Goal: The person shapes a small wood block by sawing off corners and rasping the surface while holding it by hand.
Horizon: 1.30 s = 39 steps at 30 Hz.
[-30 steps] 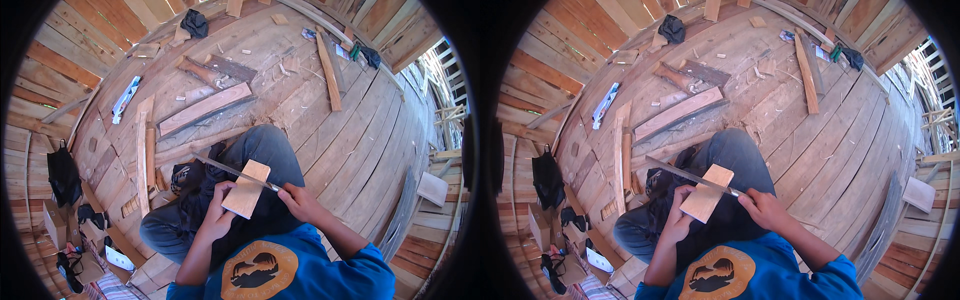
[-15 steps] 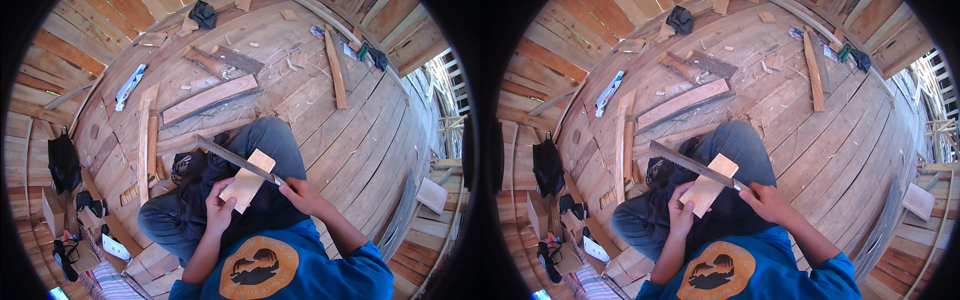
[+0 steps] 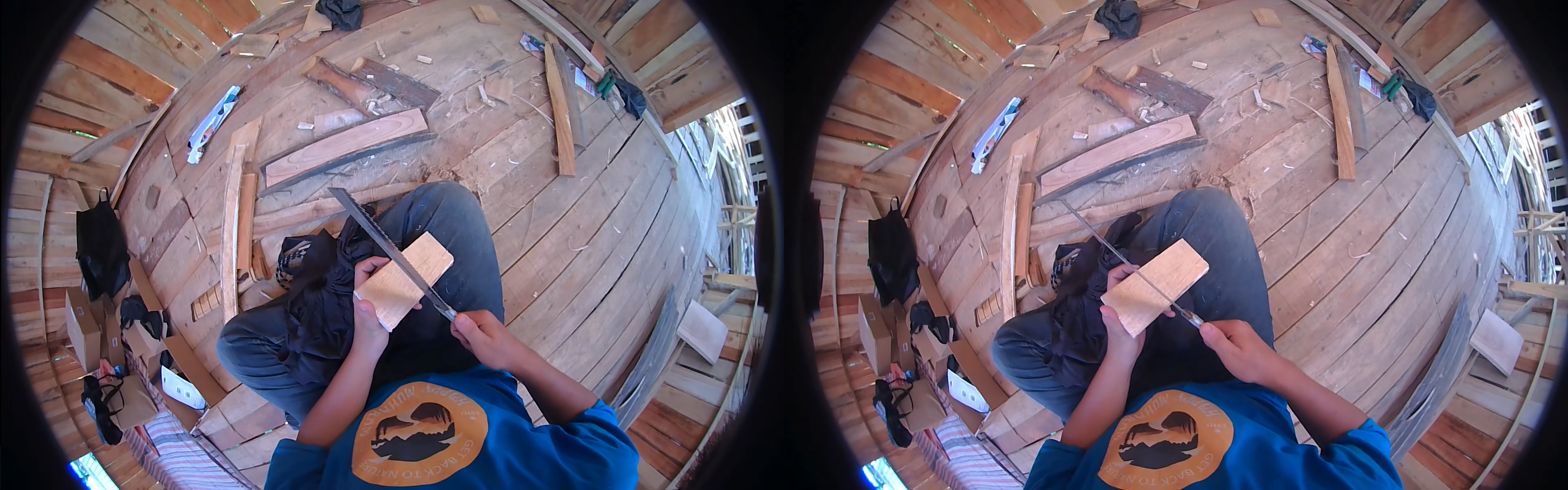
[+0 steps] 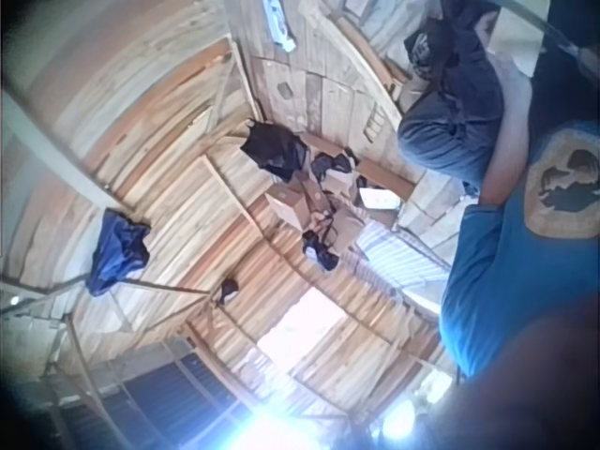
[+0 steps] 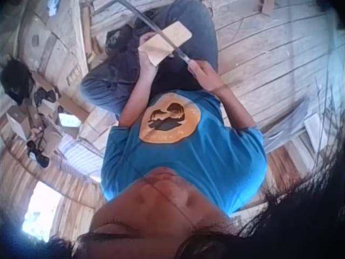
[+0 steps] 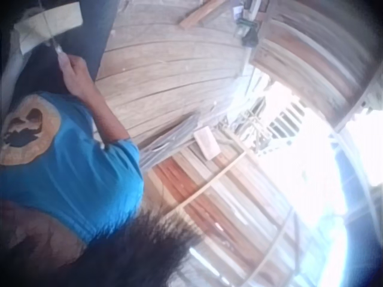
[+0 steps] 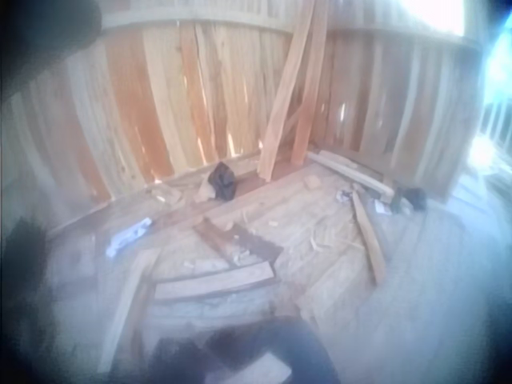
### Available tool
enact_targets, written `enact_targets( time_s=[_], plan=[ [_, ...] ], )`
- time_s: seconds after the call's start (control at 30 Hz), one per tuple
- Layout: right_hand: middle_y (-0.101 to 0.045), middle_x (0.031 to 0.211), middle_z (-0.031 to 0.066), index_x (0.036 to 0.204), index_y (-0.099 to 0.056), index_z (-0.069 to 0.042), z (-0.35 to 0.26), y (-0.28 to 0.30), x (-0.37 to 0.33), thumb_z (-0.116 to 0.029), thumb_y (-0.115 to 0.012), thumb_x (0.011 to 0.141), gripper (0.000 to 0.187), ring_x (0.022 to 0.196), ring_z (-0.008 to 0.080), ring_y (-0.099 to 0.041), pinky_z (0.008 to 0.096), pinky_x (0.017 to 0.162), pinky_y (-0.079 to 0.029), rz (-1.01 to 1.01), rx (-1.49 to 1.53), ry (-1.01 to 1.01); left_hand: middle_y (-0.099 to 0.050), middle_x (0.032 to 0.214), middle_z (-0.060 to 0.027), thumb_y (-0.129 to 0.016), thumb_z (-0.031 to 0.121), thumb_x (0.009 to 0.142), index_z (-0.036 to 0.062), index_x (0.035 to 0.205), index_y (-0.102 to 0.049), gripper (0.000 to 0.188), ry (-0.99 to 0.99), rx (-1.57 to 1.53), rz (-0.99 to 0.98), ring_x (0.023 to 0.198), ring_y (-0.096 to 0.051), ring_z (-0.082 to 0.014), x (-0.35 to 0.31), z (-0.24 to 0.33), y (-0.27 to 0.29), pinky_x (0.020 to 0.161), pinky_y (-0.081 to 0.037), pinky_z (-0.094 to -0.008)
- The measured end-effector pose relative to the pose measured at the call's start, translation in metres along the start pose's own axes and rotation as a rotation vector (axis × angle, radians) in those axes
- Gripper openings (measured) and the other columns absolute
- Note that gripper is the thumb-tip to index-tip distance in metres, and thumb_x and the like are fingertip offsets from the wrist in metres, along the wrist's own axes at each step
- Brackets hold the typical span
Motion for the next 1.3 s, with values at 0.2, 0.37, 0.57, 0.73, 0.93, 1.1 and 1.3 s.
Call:
enact_targets(
  time_s=[0.2, 0.37, 0.57, 0.73, 0.93, 1.1, 1.3],
  plan=[
    [-0.044, 0.059, 0.0047, 0.074, -0.051, 0.002, 0.002, -0.01, 0.004, -0.039, -0.04, 0.102, 0.05, 0.06, 0.012, -0.04, 0.0324, 0.057, -0.037, -0.093, 0.008, 0.02, -0.055, 0.11, -0.0148, -0.041, 0.091, 0.067, 0.0044, 0.131, -0.032, 0.108, 0.037, -0.006, -0.046, 0.08, -0.066, -0.028, 0.003, -0.015, -0.003, 0.065, -0.058, -0.0412],
    [-0.049, 0.059, 0.0108, 0.078, -0.054, 0.005, 0.019, -0.005, 0.011, -0.035, -0.044, 0.101, 0.047, 0.06, 0.0157, -0.045, 0.0368, 0.058, -0.04, -0.036, -0.002, -0.008, -0.054, 0.113, -0.0153, -0.041, 0.091, 0.068, 0.0036, 0.133, -0.031, 0.109, 0.031, -0.054, -0.025, 0.083, -0.066, -0.0277, 0.005, -0.029, 0.004, 0.069, -0.057, -0.0407],
    [-0.051, 0.059, 0.018, 0.079, -0.056, 0.005, -0.01, -0.007, 0.006, -0.035, -0.047, 0.099, 0.046, 0.054, 0.0216, -0.049, 0.0395, 0.055, -0.041, 0.052, -0.108, 0.064, -0.053, 0.116, -0.016, -0.043, 0.089, 0.07, 0.0034, 0.133, -0.03, 0.107, 0.03, -0.092, -0.007, 0.092, -0.064, -0.0281, 0.001, -0.013, -0.018, 0.073, -0.056, -0.041],
    [-0.055, 0.06, 0.0231, 0.078, -0.058, 0.005, -0.002, 0.012, 0.007, -0.036, -0.05, 0.097, 0.046, 0.059, 0.0391, -0.06, 0.0431, 0.055, -0.044, 0.18, -0.222, -0.002, -0.052, 0.118, -0.0163, -0.043, 0.088, 0.071, 0.0043, 0.134, -0.029, 0.106, 0.017, -0.127, -0.025, 0.093, -0.064, -0.0285, -0.004, -0.015, -0.025, 0.074, -0.056, -0.0417],
    [-0.055, 0.062, 0.0244, 0.081, -0.058, 0.004, 0.007, 0.022, 0.012, -0.035, -0.05, 0.097, 0.042, 0.063, 0.044, -0.06, 0.0445, 0.055, -0.044, 0.249, -0.284, -0.023, -0.051, 0.122, -0.0142, -0.044, 0.088, 0.071, 0.0069, 0.138, -0.027, 0.107, -0.009, -0.114, 0.031, 0.107, -0.059, -0.0247, -0.003, -0.014, -0.03, 0.085, -0.052, -0.0387],
    [-0.053, 0.06, 0.023, 0.079, -0.055, 0.003, -0.014, -0.004, -0.006, -0.032, -0.05, 0.097, 0.04, 0.058, 0.0409, -0.058, 0.0425, 0.054, -0.043, 0.173, -0.219, 0.096, -0.052, 0.122, -0.0117, -0.037, 0.088, 0.075, 0.0033, 0.14, -0.027, 0.107, -0.001, -0.127, 0.0, 0.111, -0.056, -0.0228, -0.007, -0.011, -0.038, 0.088, -0.05, -0.0389],
    [-0.053, 0.061, 0.0236, 0.08, -0.055, 0.004, 0.004, 0.012, 0.001, -0.032, -0.051, 0.096, 0.04, 0.06, 0.0434, -0.057, 0.0433, 0.054, -0.042, 0.246, -0.279, 0.037, -0.05, 0.12, -0.0122, -0.034, 0.08, 0.084, 0.0076, 0.137, -0.025, 0.091, -0.031, -0.126, 0.063, 0.107, -0.056, -0.0201, -0.01, -0.013, -0.03, 0.089, -0.047, -0.0327]
  ],
)
Point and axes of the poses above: each hand's wrist, its own x-axis towards the middle knuckle, its own y-axis out of the back of the hand, z = x × y, the point moved 7 cm from there along x, towards the middle knuckle
